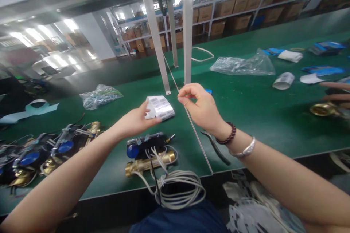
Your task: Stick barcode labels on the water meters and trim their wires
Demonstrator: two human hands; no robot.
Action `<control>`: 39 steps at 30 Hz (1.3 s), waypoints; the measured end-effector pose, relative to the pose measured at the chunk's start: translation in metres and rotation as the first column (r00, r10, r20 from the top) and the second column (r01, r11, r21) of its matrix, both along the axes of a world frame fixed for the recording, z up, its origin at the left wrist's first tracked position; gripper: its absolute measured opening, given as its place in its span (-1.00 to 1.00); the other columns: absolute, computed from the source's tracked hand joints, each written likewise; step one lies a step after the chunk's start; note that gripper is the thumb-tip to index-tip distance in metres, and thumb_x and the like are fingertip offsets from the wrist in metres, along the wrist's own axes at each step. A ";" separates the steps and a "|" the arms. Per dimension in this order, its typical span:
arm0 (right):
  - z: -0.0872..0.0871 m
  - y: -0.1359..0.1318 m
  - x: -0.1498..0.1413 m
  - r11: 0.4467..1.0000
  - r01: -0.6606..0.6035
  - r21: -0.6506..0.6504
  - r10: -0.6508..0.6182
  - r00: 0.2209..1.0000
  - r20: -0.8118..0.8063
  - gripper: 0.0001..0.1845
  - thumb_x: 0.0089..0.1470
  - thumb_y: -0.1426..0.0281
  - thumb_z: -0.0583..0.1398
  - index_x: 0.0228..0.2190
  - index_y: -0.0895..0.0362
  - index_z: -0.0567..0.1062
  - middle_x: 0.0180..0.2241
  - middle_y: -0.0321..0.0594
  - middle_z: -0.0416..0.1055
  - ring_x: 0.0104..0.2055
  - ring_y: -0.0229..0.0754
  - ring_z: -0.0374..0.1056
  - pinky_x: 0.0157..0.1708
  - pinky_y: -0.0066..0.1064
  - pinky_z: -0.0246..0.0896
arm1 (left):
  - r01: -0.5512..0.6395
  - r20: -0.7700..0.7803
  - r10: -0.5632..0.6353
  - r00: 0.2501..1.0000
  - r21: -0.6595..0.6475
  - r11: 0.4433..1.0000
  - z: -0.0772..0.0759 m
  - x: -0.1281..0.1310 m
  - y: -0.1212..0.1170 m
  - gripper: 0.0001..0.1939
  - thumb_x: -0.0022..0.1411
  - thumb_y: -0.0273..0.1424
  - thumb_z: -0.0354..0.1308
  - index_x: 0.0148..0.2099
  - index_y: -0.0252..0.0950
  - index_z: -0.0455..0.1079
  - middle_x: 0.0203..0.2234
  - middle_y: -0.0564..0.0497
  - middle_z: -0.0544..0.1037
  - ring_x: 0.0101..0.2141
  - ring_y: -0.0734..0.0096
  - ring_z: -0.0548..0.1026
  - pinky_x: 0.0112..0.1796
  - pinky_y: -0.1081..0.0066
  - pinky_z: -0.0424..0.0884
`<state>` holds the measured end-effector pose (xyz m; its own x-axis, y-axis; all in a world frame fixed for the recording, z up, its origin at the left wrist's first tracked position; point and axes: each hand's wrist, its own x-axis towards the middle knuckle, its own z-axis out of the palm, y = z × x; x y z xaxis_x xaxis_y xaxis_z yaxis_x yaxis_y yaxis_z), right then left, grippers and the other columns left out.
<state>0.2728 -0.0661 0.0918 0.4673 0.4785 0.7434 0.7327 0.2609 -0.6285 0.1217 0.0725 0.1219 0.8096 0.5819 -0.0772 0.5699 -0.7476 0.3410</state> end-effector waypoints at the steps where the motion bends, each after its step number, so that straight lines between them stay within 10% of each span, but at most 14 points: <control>1: 0.003 -0.004 -0.005 1.000 -0.009 -0.004 0.008 0.998 -0.059 -0.97 0.03 0.42 0.20 -0.43 0.12 0.45 -0.36 -0.21 0.42 -0.29 -0.17 0.35 -0.24 -0.27 0.28 | 0.076 -0.076 -0.071 0.995 0.078 0.994 -0.003 -0.004 -0.013 -0.36 0.02 -0.12 0.26 0.08 -0.38 0.32 -0.07 -0.33 0.50 -0.07 -0.11 0.48 -0.09 0.08 0.39; 5: 0.009 -0.011 -0.030 0.994 -0.111 0.008 0.109 0.958 -0.264 -0.94 0.00 0.41 0.19 -0.40 0.14 0.44 -0.43 -0.26 0.39 -0.38 -0.22 0.33 -0.34 -0.33 0.28 | 0.277 -0.252 -0.218 0.943 0.230 0.933 -0.021 -0.010 -0.052 -0.46 -0.04 -0.45 0.25 0.05 -0.42 0.39 -0.25 -0.32 0.57 -0.20 -0.16 0.54 -0.21 0.06 0.45; 9: 0.011 -0.022 -0.056 0.963 -0.267 0.026 0.254 0.875 -0.411 -0.72 -0.02 0.37 0.20 -0.19 0.12 0.41 -0.44 -0.32 0.35 -0.37 -0.25 0.32 -0.30 -0.34 0.28 | 0.323 -0.206 -0.264 0.942 0.349 0.880 -0.023 -0.043 -0.060 -0.24 0.07 -0.44 0.17 0.32 -0.24 0.05 -0.14 -0.18 0.56 -0.16 0.01 0.55 -0.18 0.16 0.48; 12: 0.010 -0.031 -0.073 0.928 -0.372 0.025 0.323 0.768 -0.553 -0.66 -0.05 0.33 0.24 -0.19 0.11 0.36 -0.43 -0.33 0.37 -0.35 -0.25 0.35 -0.27 -0.33 0.30 | 0.234 0.077 -0.308 0.948 0.483 0.843 -0.025 -0.088 -0.062 -0.23 0.10 -0.38 0.20 0.32 -0.20 0.02 -0.06 -0.11 0.54 -0.16 0.16 0.56 -0.20 0.29 0.52; 17: 0.006 -0.027 -0.102 0.869 -0.494 -0.044 0.347 0.668 -0.659 -0.66 -0.11 0.33 0.27 -0.26 0.12 0.33 -0.48 -0.35 0.40 -0.40 -0.28 0.34 -0.35 -0.40 0.26 | 0.016 0.563 -0.363 0.742 0.527 0.850 -0.050 -0.135 -0.067 -0.21 0.11 -0.42 0.23 0.33 -0.15 -0.02 0.01 -0.06 0.50 -0.10 0.33 0.54 -0.07 0.42 0.47; 26: 0.004 -0.006 -0.131 0.765 -0.635 -0.106 0.333 0.531 -0.779 -0.61 -0.18 0.33 0.27 -0.29 0.10 0.25 -0.51 -0.37 0.43 -0.48 -0.29 0.35 -0.50 -0.48 0.22 | -0.089 0.722 -0.226 0.654 0.370 0.925 -0.067 -0.148 -0.059 -0.18 0.11 -0.40 0.25 0.34 -0.11 -0.04 0.01 -0.05 0.50 -0.09 0.37 0.54 -0.05 0.46 0.45; 39: -0.002 0.006 -0.143 0.837 -0.521 -0.165 0.274 0.662 -0.698 -0.71 -0.18 0.36 0.23 -0.35 0.09 0.28 -0.53 -0.37 0.39 -0.56 -0.34 0.26 -0.57 -0.51 0.17 | -0.102 0.760 -0.213 0.615 0.344 0.934 -0.071 -0.149 -0.054 -0.20 0.11 -0.40 0.25 0.33 -0.15 -0.01 -0.01 -0.05 0.51 -0.13 0.37 0.56 -0.08 0.47 0.48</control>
<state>0.1299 -0.0605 0.0901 0.4602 0.8806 0.1131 0.0104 0.1221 -0.9925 -0.0272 0.0181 0.0509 0.4988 0.3932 0.7724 0.1595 -0.9176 0.3641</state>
